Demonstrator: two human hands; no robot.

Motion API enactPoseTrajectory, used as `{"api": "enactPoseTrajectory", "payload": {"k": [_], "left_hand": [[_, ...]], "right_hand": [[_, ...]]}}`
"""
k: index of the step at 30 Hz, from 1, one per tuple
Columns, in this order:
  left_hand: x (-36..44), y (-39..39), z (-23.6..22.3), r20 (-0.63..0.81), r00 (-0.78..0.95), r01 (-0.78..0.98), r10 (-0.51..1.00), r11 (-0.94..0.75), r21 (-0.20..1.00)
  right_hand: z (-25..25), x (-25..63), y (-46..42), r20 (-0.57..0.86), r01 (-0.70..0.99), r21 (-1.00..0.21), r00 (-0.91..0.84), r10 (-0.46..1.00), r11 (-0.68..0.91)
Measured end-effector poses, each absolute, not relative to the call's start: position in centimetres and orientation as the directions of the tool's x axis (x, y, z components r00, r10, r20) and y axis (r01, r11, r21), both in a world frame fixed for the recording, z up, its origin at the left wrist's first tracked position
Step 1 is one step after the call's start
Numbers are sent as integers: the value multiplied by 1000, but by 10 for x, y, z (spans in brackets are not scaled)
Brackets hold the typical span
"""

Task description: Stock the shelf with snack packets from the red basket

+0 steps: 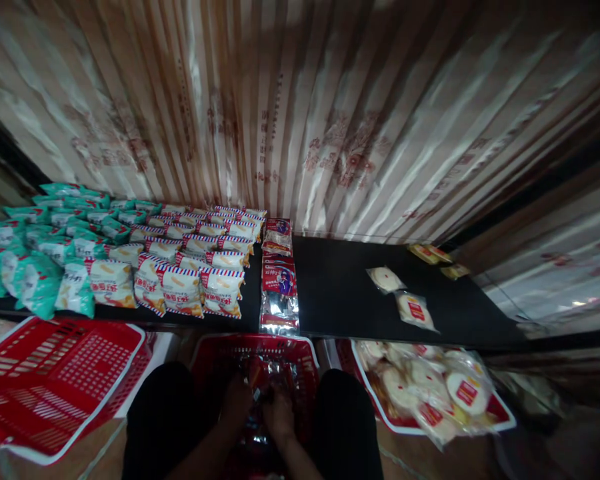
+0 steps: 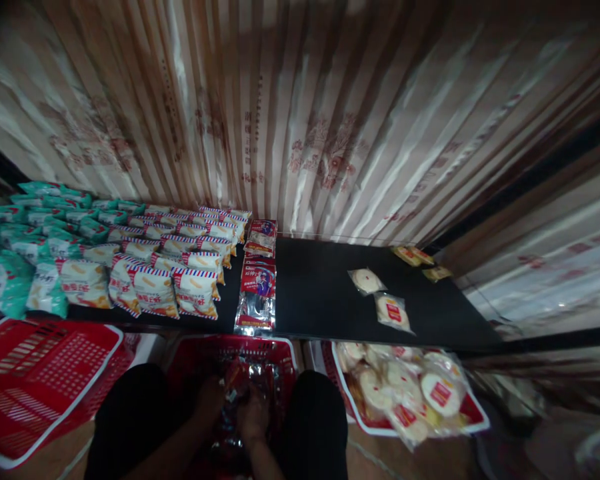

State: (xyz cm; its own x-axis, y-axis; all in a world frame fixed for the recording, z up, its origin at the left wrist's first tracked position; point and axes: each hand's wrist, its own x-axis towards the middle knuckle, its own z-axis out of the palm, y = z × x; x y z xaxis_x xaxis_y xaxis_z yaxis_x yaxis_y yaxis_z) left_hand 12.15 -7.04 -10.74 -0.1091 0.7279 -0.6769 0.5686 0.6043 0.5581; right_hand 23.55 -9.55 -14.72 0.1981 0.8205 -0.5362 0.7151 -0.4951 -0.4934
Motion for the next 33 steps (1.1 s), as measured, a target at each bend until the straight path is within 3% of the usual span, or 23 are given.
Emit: {"api": "enactPoseTrajectory", "payload": {"k": [8,12,17,23,28,33], "left_hand": [[117,-79,-53,-563,-89,602,822,495,627],[99,-81,-30,-477,-10,598,879,388,701],[76,-80,-3,-385,99,452,918,303,839],[66,-75,28,-404,129,116,906,390,913],[60,-67,52,-384,103,-17,918,388,922],[61,-57,66,-394,50,-140,918,397,907]], "right_hand": [[-135,233,-101,-439,555,-718,106,892,-420],[-117,239,-102,-420,499,-768,79,904,-401],[-80,249,-105,-399,188,-906,-86,913,-379],[-33,250,-112,-440,-10,-892,-203,875,-452],[-8,251,-111,-410,-197,-854,-317,855,-482],[12,259,-103,-404,-275,-828,-313,860,-489]]}}
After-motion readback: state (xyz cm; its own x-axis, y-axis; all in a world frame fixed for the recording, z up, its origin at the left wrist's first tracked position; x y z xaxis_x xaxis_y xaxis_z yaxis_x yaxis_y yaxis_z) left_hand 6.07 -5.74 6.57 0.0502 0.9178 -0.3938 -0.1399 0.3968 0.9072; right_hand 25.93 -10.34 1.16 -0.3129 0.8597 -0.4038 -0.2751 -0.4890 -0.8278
